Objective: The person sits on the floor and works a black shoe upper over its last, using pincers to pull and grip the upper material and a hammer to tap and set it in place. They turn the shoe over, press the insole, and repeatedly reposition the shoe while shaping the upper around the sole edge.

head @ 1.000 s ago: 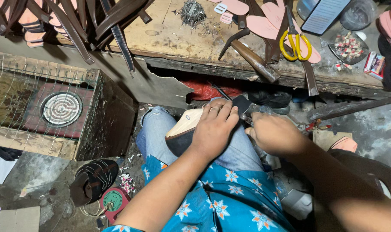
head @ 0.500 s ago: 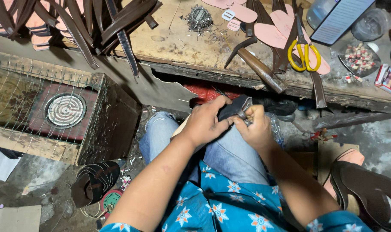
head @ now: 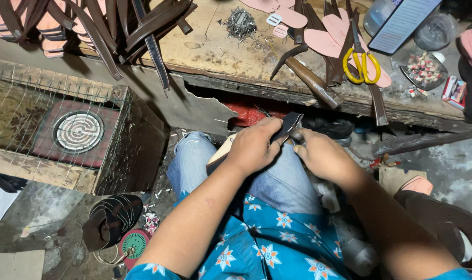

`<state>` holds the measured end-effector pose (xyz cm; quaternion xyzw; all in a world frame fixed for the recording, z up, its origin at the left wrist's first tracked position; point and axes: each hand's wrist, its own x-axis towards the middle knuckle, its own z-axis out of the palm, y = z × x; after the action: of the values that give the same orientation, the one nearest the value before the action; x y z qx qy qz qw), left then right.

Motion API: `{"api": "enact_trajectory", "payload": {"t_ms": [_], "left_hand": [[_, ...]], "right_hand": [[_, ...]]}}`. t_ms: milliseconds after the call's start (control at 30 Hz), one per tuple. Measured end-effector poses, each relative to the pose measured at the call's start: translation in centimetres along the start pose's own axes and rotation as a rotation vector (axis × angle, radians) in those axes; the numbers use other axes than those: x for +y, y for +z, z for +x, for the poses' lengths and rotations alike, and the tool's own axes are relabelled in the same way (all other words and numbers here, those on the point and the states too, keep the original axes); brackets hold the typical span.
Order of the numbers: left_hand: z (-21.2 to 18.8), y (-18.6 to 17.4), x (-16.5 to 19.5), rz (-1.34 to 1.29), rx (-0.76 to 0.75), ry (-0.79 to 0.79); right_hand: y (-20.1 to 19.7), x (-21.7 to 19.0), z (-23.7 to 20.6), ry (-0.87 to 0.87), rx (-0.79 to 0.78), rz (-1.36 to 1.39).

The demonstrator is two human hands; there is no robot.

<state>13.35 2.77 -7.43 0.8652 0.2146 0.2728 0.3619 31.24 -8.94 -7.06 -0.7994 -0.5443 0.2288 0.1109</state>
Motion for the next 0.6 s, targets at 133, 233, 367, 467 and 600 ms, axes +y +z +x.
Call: {"api": "enact_trajectory", "payload": {"t_ms": [133, 233, 367, 467, 600], "left_hand": [[-0.5, 0.3, 0.6, 0.031, 0.01, 0.014], [-0.9, 0.6, 0.6, 0.051, 0.024, 0.042], [-1.2, 1.1, 0.6, 0.08, 0.042, 0.074], [-1.3, 1.5, 0.7, 0.13, 0.068, 0.089], [-1.3, 1.3, 0.5, 0.076, 0.07, 0.071]], "right_hand": [[-0.1, -0.9, -0.5, 0.044, -0.045, -0.1], [-0.2, -1.4, -0.6, 0.069, -0.076, -0.181], [-0.4, -2.1, -0.5, 0.075, -0.109, -0.249], [-0.6, -2.4, -0.9, 0.041, -0.105, -0.26], [-0.1, -2.4, -2.0, 0.041, -0.047, -0.231]]}}
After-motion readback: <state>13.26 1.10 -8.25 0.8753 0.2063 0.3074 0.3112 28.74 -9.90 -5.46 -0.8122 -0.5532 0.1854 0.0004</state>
